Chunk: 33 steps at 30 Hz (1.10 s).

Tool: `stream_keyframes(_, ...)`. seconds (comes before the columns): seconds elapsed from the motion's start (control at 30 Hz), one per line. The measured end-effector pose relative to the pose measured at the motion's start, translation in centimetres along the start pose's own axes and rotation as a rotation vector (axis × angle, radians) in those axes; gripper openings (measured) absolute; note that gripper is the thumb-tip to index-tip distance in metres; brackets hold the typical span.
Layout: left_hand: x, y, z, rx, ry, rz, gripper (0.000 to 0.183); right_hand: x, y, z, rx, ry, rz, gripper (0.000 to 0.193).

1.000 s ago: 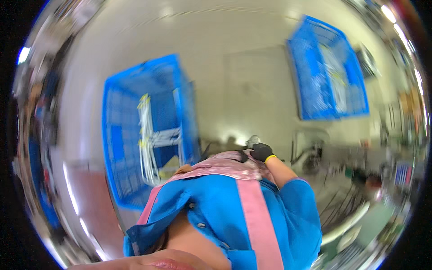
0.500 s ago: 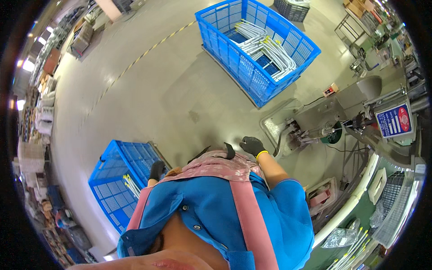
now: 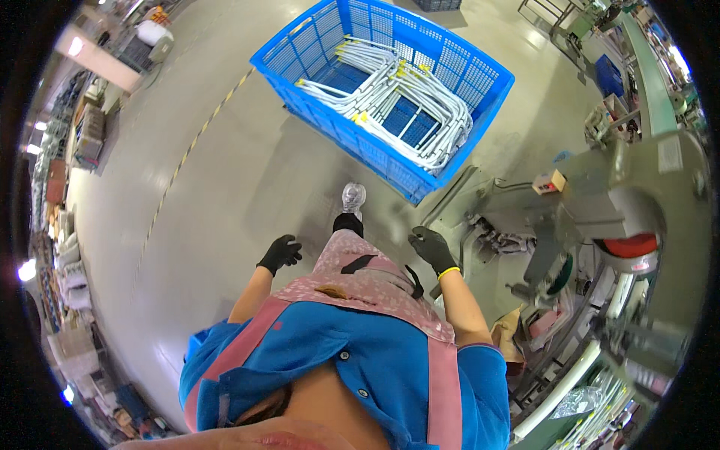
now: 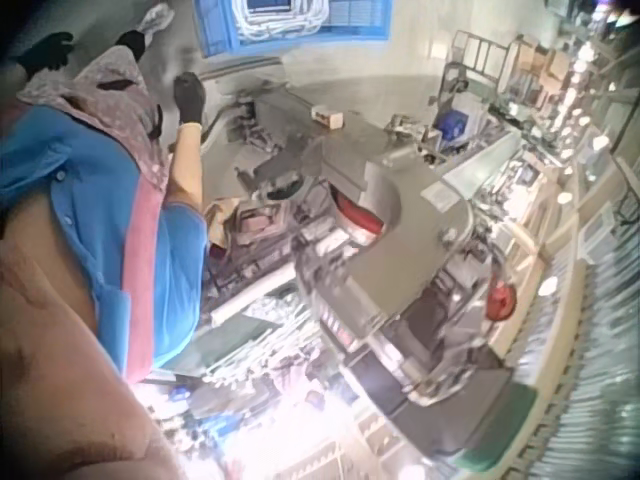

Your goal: The person picks white plastic hangers from a blue crate, attaches yellow plastic caps to the ends using a machine, and places the finished hangers back into the crate. The process is repeated multiple times.

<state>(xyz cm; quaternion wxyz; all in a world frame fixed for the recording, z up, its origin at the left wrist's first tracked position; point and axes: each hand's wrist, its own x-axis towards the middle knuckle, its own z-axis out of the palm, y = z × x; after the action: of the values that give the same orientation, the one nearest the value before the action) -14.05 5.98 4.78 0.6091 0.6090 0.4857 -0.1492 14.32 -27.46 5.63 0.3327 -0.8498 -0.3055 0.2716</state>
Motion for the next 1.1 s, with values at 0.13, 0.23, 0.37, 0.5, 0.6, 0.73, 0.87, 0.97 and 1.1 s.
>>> stream_keyframes(0.13,13.1,12.2,-1.4,0.114,-0.033,0.169,0.05,9.3,0.9,-1.2,-0.214,0.181,0.101,0.036)
stream_keyframes(0.23,23.4,20.9,-1.2,0.192,0.005,0.373,0.043,14.4,0.8,-1.7,-0.53,-0.001,0.258,0.053)
stream_keyframes(0.37,36.4,29.6,0.2,0.529,0.144,0.776,0.034,17.4,0.4,-0.2,-0.566,-0.09,0.537,0.072)
stream_keyframes(0.5,49.0,35.4,2.1,0.631,0.194,0.715,0.03,18.6,0.6,2.4,-0.657,-0.123,0.65,0.084)
stream_keyframes(0.6,56.3,37.2,4.2,0.708,0.28,0.557,0.039,19.6,1.2,3.4,-0.65,-0.14,0.708,0.082)
stream_keyframes(0.73,63.7,36.2,7.3,0.781,0.382,0.54,0.061,20.6,1.0,3.4,-0.44,-0.03,0.798,0.076)
stream_keyframes(0.87,68.8,34.0,9.0,1.103,0.504,0.528,0.09,20.9,0.3,3.0,-0.512,-0.056,0.702,0.076)
stream_keyframes(0.97,71.3,33.9,8.2,1.132,0.336,0.429,0.069,20.9,0.0,3.0,-0.493,-0.029,0.695,0.08)
stream_keyframes(1.1,71.7,35.4,6.6,1.058,0.301,0.493,0.04,20.9,-0.2,3.3,-0.498,-0.01,0.707,0.084)
